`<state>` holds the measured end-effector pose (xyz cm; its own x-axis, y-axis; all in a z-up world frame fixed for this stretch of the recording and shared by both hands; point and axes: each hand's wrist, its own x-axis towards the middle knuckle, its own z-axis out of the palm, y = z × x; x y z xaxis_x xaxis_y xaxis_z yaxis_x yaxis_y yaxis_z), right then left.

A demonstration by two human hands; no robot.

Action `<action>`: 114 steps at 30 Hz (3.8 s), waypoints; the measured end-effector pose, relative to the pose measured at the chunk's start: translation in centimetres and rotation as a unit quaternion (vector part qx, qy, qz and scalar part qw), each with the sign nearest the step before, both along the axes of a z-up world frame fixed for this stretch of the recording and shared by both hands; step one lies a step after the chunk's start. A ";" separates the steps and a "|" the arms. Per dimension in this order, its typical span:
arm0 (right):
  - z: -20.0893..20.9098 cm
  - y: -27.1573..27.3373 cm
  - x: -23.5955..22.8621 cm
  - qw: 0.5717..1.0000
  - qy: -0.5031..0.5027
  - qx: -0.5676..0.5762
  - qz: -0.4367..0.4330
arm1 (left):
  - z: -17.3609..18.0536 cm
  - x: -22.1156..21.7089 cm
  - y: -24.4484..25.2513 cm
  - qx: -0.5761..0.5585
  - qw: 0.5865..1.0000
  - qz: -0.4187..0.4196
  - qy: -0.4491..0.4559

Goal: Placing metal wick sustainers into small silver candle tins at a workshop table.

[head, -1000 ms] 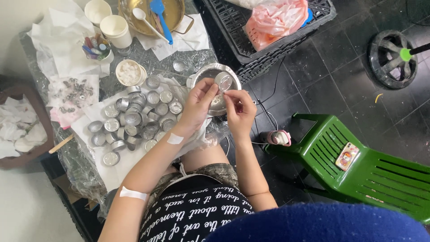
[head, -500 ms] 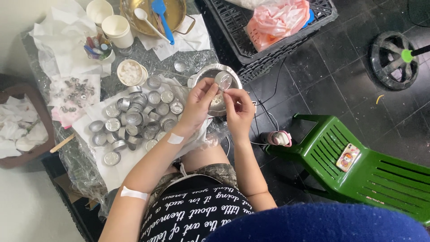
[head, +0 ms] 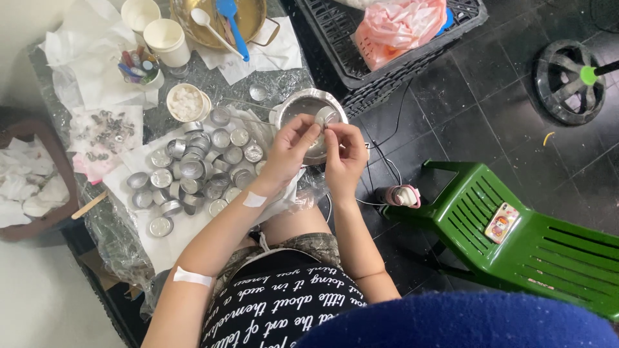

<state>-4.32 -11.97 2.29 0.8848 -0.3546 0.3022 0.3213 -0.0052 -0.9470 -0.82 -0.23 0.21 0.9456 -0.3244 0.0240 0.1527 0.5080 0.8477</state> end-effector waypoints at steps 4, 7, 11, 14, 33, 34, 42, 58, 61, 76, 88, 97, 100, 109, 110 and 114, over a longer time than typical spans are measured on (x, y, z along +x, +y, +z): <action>-0.3 -0.2 0.0 1.000 0.010 0.009 -0.009 | 0.2 0.2 0.1 -0.001 1.000 0.020 0.005; 0.4 -0.6 0.1 0.998 0.053 -0.010 -0.025 | 0.9 0.6 0.5 -0.026 1.000 0.012 -0.007; 3.5 -1.0 0.3 0.926 0.041 -0.337 -0.165 | 3.7 0.6 1.8 0.164 0.969 0.114 -0.146; 4.1 -1.7 0.7 0.856 0.048 -0.472 -0.206 | 4.8 0.5 2.6 0.312 0.886 0.192 -0.284; 5.6 -1.6 1.9 0.768 -0.018 -0.632 -0.103 | 1.7 -9.2 20.0 0.556 0.774 0.201 -0.226; 5.3 -1.4 2.0 0.769 -0.023 -0.632 -0.097 | 1.2 -9.5 20.4 0.557 0.773 0.207 -0.222; 5.5 -0.5 2.6 0.790 -0.008 -0.608 -0.080 | 2.5 -7.1 22.1 0.629 0.691 0.254 -0.250; 3.6 -0.4 1.0 0.896 0.090 -0.432 -0.053 | -9.1 17.0 26.7 0.763 0.572 0.129 -0.273; 2.9 -0.6 1.3 0.898 0.108 -0.425 -0.041 | -9.7 17.6 27.0 0.753 0.596 0.134 -0.242; 2.3 -0.6 1.2 0.896 0.110 -0.429 -0.040 | -10.8 17.7 27.0 0.807 0.463 0.097 -0.354; 1.7 -0.5 0.6 0.926 0.125 -0.356 -0.006 | 2.1 9.5 26.8 0.672 0.699 0.120 -0.212; 2.1 1.4 0.0 0.967 0.083 -0.238 0.039 | -0.2 2.4 19.7 0.107 0.992 0.043 0.058; 3.1 2.1 -0.6 0.962 0.043 -0.268 0.021 | 0.1 1.0 15.9 -0.065 0.993 -0.008 0.097; 5.3 1.2 -1.4 0.960 -0.019 -0.277 0.031 | -0.7 -0.1 8.7 -0.133 0.983 -0.053 0.114; 5.6 1.1 -1.4 0.958 -0.020 -0.285 0.031 | -1.2 -0.1 8.4 -0.139 0.984 -0.051 0.097; 6.1 1.0 -1.2 0.948 -0.037 -0.314 0.021 | -2.0 -0.1 7.5 -0.154 0.984 -0.056 0.072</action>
<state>-5.50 -10.97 8.41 0.8623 -0.0485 0.5041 0.3998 -0.5460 -0.7363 -0.90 7.25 -1.76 0.9048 -0.4259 0.0057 0.3304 0.7103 0.6216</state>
